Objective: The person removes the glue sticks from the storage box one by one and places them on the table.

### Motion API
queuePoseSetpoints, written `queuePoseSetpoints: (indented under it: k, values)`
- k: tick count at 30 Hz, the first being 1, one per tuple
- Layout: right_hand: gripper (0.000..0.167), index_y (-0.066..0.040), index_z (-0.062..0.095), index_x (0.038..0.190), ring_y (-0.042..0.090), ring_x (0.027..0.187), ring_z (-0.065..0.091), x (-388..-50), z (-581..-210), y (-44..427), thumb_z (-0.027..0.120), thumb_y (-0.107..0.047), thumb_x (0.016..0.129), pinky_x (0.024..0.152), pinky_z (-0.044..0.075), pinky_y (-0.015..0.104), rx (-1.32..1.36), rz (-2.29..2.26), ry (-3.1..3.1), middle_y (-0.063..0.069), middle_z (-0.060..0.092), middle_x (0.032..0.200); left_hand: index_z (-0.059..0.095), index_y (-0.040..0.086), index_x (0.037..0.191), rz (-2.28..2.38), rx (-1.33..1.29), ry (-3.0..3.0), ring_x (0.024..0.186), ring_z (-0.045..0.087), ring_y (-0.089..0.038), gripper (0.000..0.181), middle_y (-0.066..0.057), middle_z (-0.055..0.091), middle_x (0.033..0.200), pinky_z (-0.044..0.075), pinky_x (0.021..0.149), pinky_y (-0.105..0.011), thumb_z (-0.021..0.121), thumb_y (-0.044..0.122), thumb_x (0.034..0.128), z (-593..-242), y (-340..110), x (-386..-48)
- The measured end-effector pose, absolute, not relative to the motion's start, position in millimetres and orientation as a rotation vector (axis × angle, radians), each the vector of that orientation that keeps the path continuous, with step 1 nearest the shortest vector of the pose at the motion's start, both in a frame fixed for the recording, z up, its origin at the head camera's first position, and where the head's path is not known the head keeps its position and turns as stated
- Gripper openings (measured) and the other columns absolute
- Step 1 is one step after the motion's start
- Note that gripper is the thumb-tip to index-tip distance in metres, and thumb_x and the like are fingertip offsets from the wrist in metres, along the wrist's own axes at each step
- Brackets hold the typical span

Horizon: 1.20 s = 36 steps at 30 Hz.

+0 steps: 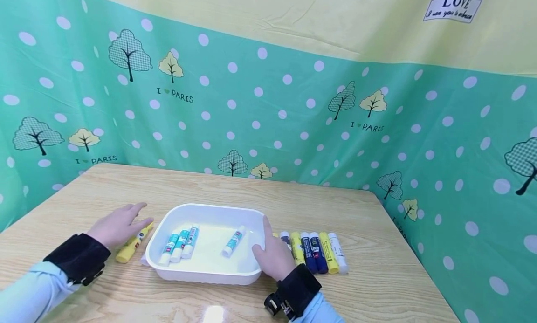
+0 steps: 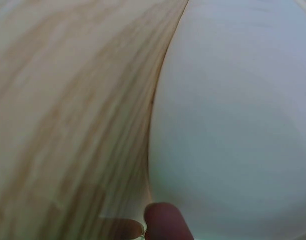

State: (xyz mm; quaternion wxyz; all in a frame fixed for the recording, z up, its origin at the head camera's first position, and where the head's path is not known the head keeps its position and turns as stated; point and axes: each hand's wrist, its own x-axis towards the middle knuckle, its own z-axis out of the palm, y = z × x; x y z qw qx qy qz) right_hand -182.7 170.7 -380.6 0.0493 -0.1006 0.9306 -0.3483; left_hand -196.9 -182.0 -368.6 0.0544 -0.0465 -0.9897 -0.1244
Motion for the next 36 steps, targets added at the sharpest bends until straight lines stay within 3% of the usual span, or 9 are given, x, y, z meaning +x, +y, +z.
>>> queuePoseSetpoints:
  k: [3,7,9,13,25,32,36]
  values:
    - [0.068,-0.013,0.004,0.139,0.014,0.064,0.056,-183,-380,170,0.044,-0.020,0.084,0.055,0.044,0.025,-0.308,-1.060,2.835,0.025,0.048,0.117,0.032,-0.006,0.127,-0.407,-0.171,-2.956,0.108,0.036,-0.048,0.068,-0.033,0.038,0.120,0.036,0.078,-0.059,0.035,0.048,0.0864,-368,-180,-196]
    - [0.068,-0.013,0.005,0.139,0.013,0.063,0.055,-184,-380,170,0.044,-0.020,0.084,0.055,0.043,0.025,-0.311,-1.048,2.843,0.025,0.048,0.118,0.017,-0.003,0.135,-0.491,-0.210,-2.932,0.122,0.019,-0.046,0.073,-0.030,0.021,0.134,0.014,0.088,-0.067,0.028,0.051,0.0873,-364,-176,-197]
    - [0.068,-0.013,0.005,0.139,0.013,0.062,0.055,-184,-380,171,0.044,-0.020,0.084,0.054,0.043,0.025,-0.312,-1.048,2.843,0.025,0.048,0.118,0.008,-0.001,0.137,-0.518,-0.213,-2.958,0.126,0.006,-0.044,0.077,-0.028,0.008,0.138,0.002,0.088,-0.070,0.025,0.054,0.0864,-362,-173,-198]
    - [0.069,-0.013,0.004,0.139,0.014,0.064,0.055,-184,-379,171,0.044,-0.020,0.084,0.055,0.043,0.025,-0.312,-1.051,2.840,0.025,0.047,0.119,0.003,0.001,0.137,-0.503,-0.213,-2.994,0.127,-0.008,-0.042,0.084,-0.026,-0.005,0.140,-0.006,0.086,-0.070,0.024,0.061,0.0829,-354,-160,-198]
    - [0.069,-0.014,0.004,0.139,0.014,0.063,0.055,-183,-379,172,0.043,-0.020,0.083,0.053,0.044,0.025,-0.296,-1.062,2.827,0.024,0.047,0.119,0.012,0.010,0.139,-0.443,-0.364,-2.953,0.130,-0.007,-0.038,0.092,-0.018,0.001,0.143,-0.008,0.095,-0.063,0.032,0.071,0.0728,-310,-85,-194]
    - [0.069,-0.014,0.004,0.139,0.015,0.068,0.057,-184,-381,172,0.044,-0.021,0.083,0.055,0.046,0.026,-0.300,-1.052,2.833,0.024,0.046,0.120,0.020,0.013,0.138,-0.422,-0.441,-2.945,0.130,-0.007,-0.036,0.085,-0.017,0.008,0.142,-0.003,0.097,-0.062,0.034,0.069,0.0744,-301,-37,-199]
    - [0.069,-0.013,0.003,0.139,0.014,0.064,0.057,-184,-382,172,0.043,-0.021,0.083,0.051,0.044,0.025,-0.334,-1.063,2.814,0.024,0.049,0.116,0.027,0.013,0.135,-0.367,-0.477,-2.947,0.131,0.002,-0.036,0.082,-0.018,0.018,0.141,0.003,0.098,-0.062,0.037,0.067,0.0745,-306,-18,-199]
